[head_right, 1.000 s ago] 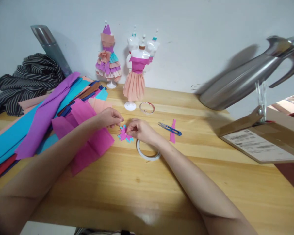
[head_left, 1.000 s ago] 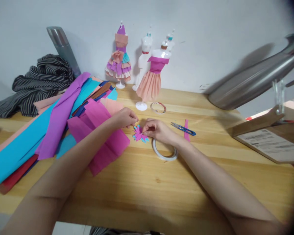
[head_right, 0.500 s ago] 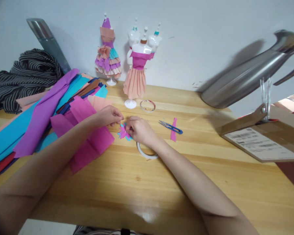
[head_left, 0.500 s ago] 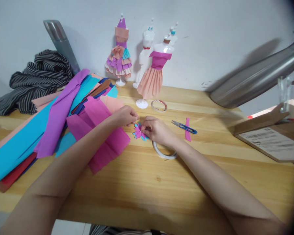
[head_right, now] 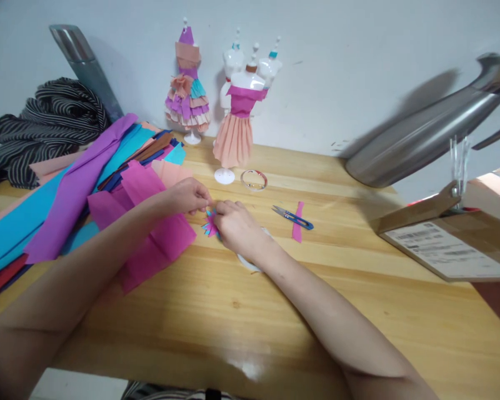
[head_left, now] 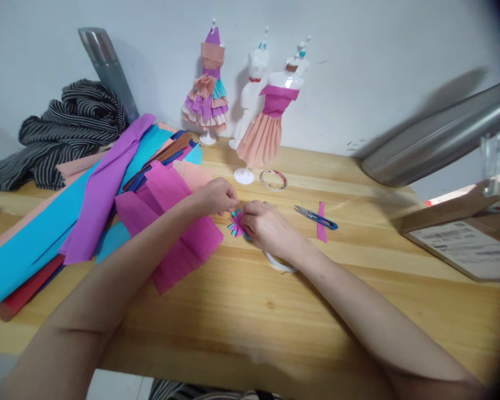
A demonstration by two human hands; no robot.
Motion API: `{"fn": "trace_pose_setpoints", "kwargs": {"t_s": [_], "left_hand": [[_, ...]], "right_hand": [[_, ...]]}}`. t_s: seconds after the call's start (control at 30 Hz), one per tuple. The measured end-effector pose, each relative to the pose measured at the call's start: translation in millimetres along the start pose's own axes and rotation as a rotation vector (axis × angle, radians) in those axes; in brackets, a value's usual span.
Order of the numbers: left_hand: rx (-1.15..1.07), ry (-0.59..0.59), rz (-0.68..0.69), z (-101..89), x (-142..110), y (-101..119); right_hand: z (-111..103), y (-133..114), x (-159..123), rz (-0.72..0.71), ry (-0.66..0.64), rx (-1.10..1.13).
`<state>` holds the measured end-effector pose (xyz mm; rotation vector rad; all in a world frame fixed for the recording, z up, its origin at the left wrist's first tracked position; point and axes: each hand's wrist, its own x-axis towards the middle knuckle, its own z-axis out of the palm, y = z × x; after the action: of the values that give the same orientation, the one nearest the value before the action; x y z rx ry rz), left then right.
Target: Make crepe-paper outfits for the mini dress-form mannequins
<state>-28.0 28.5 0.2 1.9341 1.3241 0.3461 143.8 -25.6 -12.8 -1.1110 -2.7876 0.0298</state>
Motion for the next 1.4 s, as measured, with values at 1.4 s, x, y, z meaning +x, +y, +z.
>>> {"fn": "trace_pose_setpoints", "kwargs": {"t_s": [1.4], "left_hand": [[0.132,-0.003,-0.012,31.7,-4,2]], "right_hand": [[-7,10,-5,0.154,-0.008,0.320]]}}
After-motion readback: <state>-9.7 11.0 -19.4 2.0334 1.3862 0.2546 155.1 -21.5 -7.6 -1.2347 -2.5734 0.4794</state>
